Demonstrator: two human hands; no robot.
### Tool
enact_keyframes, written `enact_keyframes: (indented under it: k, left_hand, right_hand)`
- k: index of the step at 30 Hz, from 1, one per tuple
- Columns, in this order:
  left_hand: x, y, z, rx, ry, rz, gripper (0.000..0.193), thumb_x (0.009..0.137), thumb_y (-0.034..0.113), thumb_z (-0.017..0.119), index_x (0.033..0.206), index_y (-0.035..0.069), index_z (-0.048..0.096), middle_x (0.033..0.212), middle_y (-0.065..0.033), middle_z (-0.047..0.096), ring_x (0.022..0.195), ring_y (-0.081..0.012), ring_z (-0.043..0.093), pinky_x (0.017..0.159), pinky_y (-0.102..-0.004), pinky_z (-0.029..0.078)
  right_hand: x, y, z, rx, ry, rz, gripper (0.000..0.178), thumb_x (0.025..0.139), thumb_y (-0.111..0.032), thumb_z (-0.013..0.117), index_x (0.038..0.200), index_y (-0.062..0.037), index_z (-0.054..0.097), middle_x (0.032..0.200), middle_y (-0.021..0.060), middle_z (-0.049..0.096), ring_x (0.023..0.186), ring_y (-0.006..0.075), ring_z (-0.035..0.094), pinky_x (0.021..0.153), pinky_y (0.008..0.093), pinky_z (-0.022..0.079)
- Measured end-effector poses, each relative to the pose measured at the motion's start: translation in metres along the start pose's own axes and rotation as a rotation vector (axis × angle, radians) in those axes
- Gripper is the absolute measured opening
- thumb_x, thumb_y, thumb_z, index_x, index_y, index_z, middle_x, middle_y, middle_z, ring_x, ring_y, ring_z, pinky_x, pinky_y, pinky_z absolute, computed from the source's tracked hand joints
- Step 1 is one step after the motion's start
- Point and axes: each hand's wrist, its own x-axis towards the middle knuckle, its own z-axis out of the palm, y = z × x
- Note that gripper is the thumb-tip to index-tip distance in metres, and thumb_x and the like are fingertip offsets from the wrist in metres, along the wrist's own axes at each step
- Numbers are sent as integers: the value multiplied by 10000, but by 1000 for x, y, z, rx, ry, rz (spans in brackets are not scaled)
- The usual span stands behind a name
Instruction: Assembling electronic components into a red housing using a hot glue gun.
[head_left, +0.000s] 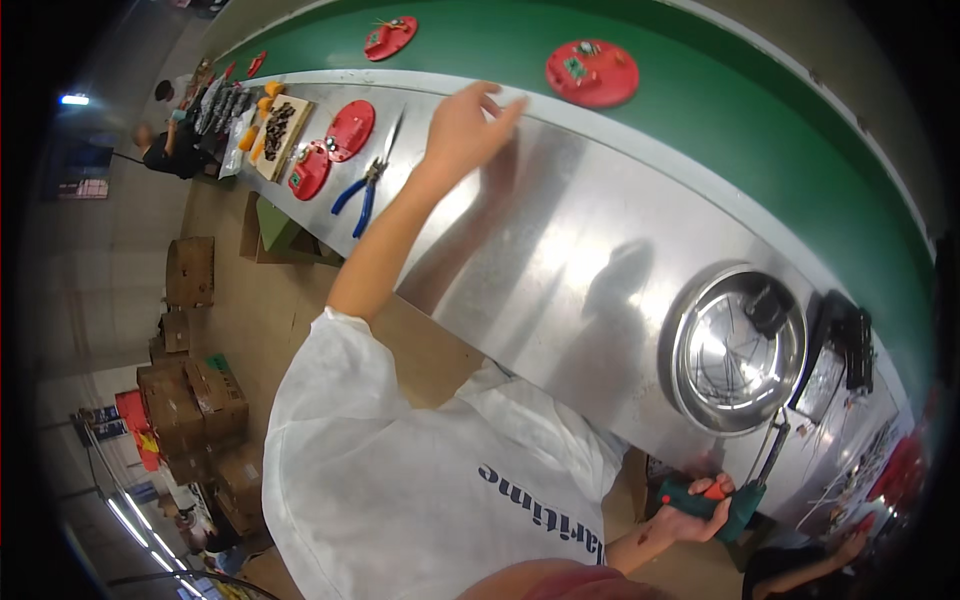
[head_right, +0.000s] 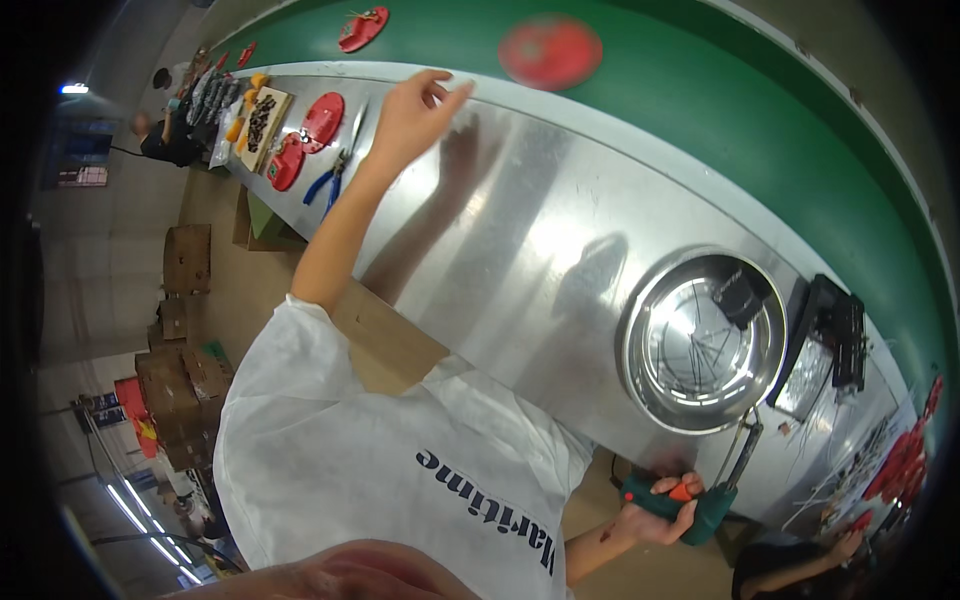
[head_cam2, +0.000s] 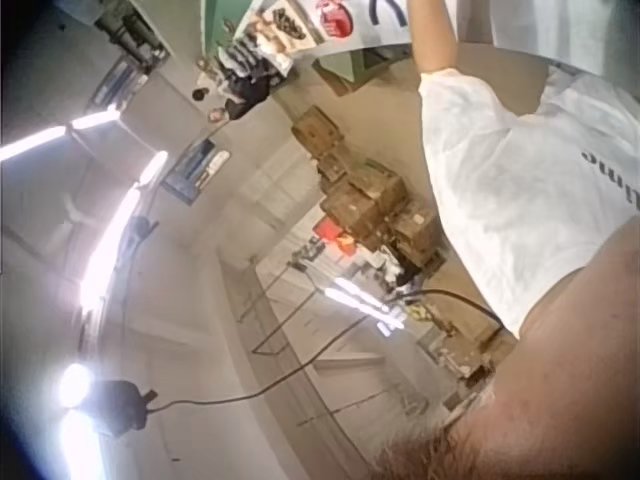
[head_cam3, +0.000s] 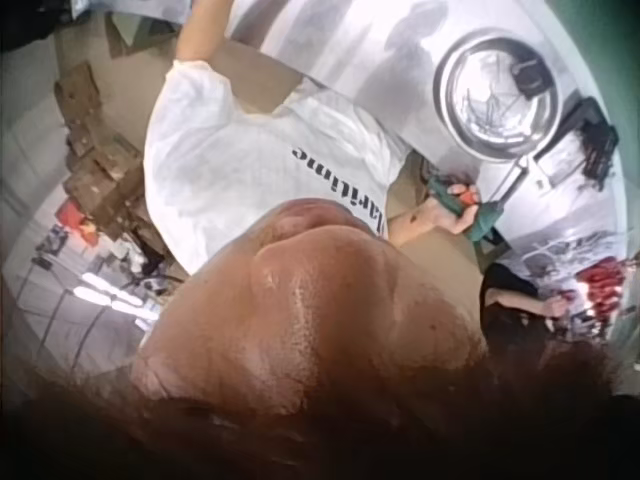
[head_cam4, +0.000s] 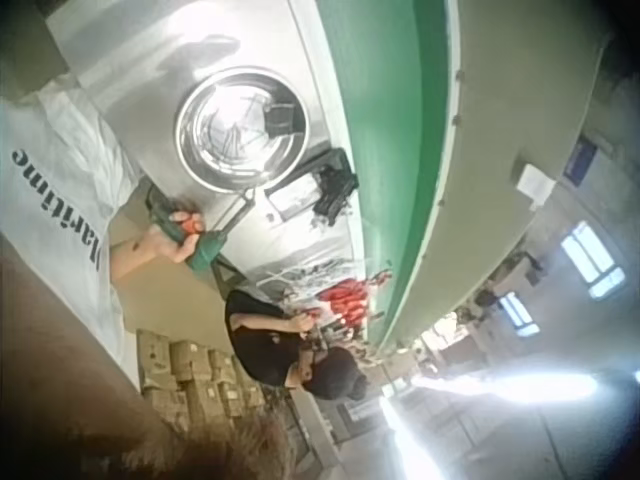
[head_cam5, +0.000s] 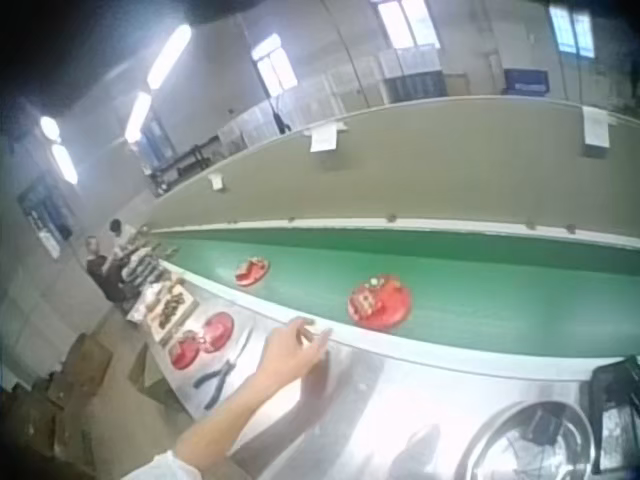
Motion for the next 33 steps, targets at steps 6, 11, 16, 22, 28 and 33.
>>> enact_keyframes:
  k: [6,11,16,22,28,33]
  left_hand:
    - [142,-151,-33,510,482,-161,666,793,467,637,1214,-26,481,1174,-268,535,1160,-403,470,963,-475,394]
    - [202,-229,-30,436,195,-363,744,801,528,614,1257,-34,444,1215,-263,546,1156,-403,517,961,-469,426]
    - [223,-279,-28,347,286,-209,786,723,547,690,1194,-61,526,1116,-270,611,1050,-390,598,885,-427,476]
    - [211,-205,-13,343,163,-52,636,734,439,748,1120,-32,563,1020,-231,645,944,-336,639,833,-380,502]
    - [16,22,-9,-35,-423,620,516,831,124,695,1294,17,496,1206,-146,601,1069,-245,590,943,-351,453]
    - [-88,90,9,-62,-716,923,504,750,27,687,1233,30,546,1304,-176,518,1225,-345,489,1007,-394,420]
  right_hand:
    - [4,1,19,-19,48,5,237,896,-246,470,940,-19,523,963,90,534,591,142,532,649,270,442]
    - [-1,-1,23,-49,120,-60,236,888,-244,483,963,-22,505,957,92,523,581,147,528,563,253,433]
    - [-3,2,12,-17,122,-27,284,868,-238,504,1020,1,481,964,130,506,569,160,501,527,257,407]
    - [-6,4,12,26,170,13,267,857,-243,513,984,-10,540,963,128,551,587,177,510,525,281,422]
    - [3,3,25,36,67,-19,341,812,-190,516,1078,23,498,937,160,517,648,215,528,508,284,441]
    - [1,4,20,36,41,8,303,797,-199,521,1011,16,513,924,158,524,595,217,532,500,292,437]
